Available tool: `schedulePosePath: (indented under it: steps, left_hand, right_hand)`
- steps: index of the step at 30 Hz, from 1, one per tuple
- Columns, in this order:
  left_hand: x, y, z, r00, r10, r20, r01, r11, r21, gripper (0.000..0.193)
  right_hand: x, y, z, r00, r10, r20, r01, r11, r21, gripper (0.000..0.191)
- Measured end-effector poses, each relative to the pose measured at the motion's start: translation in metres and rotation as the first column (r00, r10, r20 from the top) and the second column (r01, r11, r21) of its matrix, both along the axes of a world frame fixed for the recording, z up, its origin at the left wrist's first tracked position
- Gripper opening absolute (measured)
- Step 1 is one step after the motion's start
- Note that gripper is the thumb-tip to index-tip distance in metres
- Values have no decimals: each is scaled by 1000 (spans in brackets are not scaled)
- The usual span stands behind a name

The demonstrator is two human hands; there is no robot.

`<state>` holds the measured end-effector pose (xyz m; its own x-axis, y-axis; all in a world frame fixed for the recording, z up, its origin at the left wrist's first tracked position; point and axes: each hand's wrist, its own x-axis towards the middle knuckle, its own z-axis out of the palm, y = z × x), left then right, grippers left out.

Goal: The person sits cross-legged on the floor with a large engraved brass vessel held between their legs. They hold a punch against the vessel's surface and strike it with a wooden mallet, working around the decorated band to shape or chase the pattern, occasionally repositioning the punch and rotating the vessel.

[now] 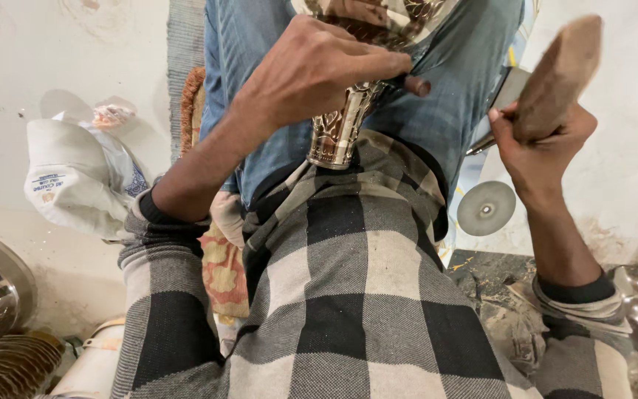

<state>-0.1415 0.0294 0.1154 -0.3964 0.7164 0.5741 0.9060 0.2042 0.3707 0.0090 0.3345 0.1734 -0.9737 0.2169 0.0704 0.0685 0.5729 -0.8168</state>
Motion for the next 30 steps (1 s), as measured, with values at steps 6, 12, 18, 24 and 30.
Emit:
schedulePosePath:
  steps: [6, 12, 18, 24, 30]
  left_hand:
    - [1, -4, -14, 1000, 3, 30, -6, 995, 95, 56]
    - [14, 0, -31, 990, 95, 108, -120, 961, 250, 53]
    - [24, 5, -39, 968, 148, 200, -208, 924, 320, 49]
    - [26, 7, -44, 963, 138, 231, -209, 926, 315, 48]
    - [23, 8, -44, 963, 141, 231, -207, 934, 290, 48]
  right_hand:
    - [7, -1, 4, 976, 187, -114, -23, 604, 797, 23]
    - [-1, 5, 25, 986, 157, 52, -139, 615, 777, 27]
    - [-8, 17, 49, 978, 164, 128, -206, 660, 723, 17]
    - [-11, 28, 48, 974, 207, 91, -199, 594, 779, 23]
    - [-12, 14, 49, 974, 185, 130, -207, 502, 839, 22]
